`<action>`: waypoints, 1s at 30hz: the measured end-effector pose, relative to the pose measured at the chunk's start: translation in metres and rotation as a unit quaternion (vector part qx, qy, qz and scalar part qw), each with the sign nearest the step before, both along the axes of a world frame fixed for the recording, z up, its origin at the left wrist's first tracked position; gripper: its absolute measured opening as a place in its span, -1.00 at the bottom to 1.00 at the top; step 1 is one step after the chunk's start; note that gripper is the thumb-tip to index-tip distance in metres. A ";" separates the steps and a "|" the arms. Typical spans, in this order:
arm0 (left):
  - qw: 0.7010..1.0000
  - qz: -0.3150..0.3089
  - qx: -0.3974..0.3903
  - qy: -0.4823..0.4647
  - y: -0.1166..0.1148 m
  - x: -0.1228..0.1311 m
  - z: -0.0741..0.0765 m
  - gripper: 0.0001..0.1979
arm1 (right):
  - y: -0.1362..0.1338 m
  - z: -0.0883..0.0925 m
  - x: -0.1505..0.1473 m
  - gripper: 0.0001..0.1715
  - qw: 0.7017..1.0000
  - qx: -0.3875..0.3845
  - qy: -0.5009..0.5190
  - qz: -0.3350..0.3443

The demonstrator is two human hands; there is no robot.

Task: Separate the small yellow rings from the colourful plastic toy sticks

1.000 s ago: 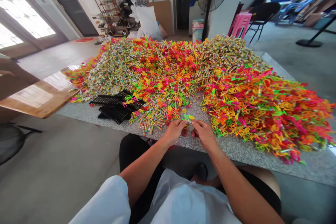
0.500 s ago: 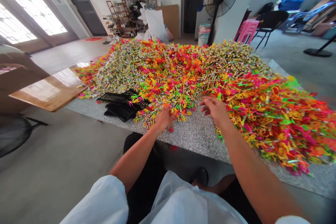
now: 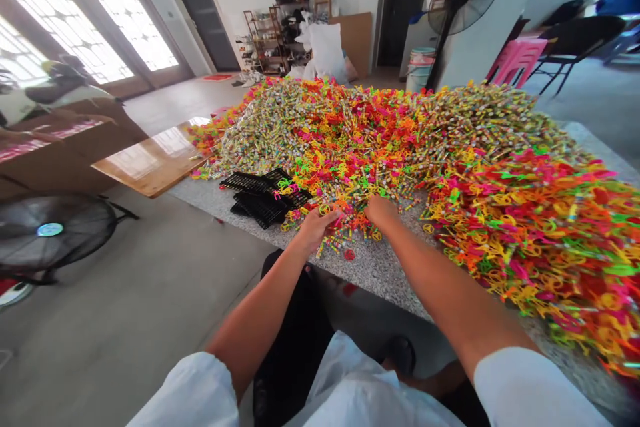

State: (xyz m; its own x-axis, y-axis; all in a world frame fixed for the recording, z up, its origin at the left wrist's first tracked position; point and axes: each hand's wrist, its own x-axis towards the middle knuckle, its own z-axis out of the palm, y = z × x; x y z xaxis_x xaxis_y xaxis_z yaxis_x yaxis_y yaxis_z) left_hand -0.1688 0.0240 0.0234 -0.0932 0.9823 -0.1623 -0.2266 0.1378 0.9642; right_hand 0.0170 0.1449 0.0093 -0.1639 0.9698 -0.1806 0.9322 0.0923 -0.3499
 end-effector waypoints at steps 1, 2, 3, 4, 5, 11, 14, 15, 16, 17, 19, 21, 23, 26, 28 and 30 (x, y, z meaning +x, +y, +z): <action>1.000 0.003 -0.003 -0.016 -0.002 0.000 0.001 -0.54 | 0.001 -0.001 0.001 -0.63 1.000 0.001 0.014 -0.008; 1.000 0.004 -0.002 -0.028 -0.003 0.000 0.002 -0.54 | 0.001 -0.002 0.002 -0.65 0.999 0.003 0.033 -0.019; 0.999 0.004 0.003 -0.037 -0.005 0.001 0.003 -0.55 | 0.001 -0.002 0.004 -0.68 0.998 0.005 0.055 -0.030; 0.999 0.004 0.009 -0.045 -0.006 0.002 0.003 -0.55 | 0.000 -0.001 0.006 -0.72 0.996 0.007 0.079 -0.040; 0.998 0.005 0.013 -0.054 -0.006 0.004 0.003 -0.57 | -0.001 0.000 0.009 -0.78 0.993 0.008 0.105 -0.050; 0.988 0.016 -0.018 -0.155 -0.003 0.018 0.001 -0.68 | -0.040 0.005 0.037 -0.72 0.923 -0.049 0.372 -0.089; 0.983 0.068 -0.033 -0.165 0.002 0.030 0.003 -0.70 | -0.082 0.006 0.052 -0.80 0.751 -0.145 0.640 -0.082; 0.984 0.080 -0.038 -0.156 0.004 0.036 0.004 -0.69 | -0.096 0.006 0.055 -0.78 0.692 -0.166 0.698 -0.077; 0.985 0.087 -0.041 -0.142 0.005 0.041 0.004 -0.69 | -0.110 0.006 0.056 -0.75 0.654 -0.178 0.731 -0.074; 0.987 0.088 -0.039 -0.128 0.007 0.048 0.004 -0.68 | -0.123 0.005 0.056 -0.72 0.630 -0.185 0.751 -0.073; 0.991 0.073 -0.027 -0.107 0.008 0.061 0.004 -0.67 | -0.144 0.004 0.052 -0.69 0.607 -0.191 0.768 -0.074; 0.993 0.050 -0.012 -0.105 0.007 0.074 0.003 -0.67 | -0.157 0.001 0.047 -0.67 0.603 -0.187 0.772 -0.074; 0.992 0.027 -0.006 -0.122 0.004 0.084 0.004 -0.67 | -0.164 -0.002 0.043 -0.64 0.607 -0.162 0.773 -0.083; 0.988 -0.011 -0.008 -0.151 -0.001 0.096 0.006 -0.68 | -0.166 -0.006 0.042 -0.59 0.621 -0.106 0.769 -0.111; 0.986 -0.029 -0.014 -0.162 -0.004 0.101 0.006 -0.69 | -0.166 -0.008 0.044 -0.59 0.636 -0.072 0.759 -0.120; 0.984 -0.026 -0.024 -0.172 -0.004 0.104 0.005 -0.71 | -0.165 -0.008 0.048 -0.60 0.648 -0.041 0.749 -0.133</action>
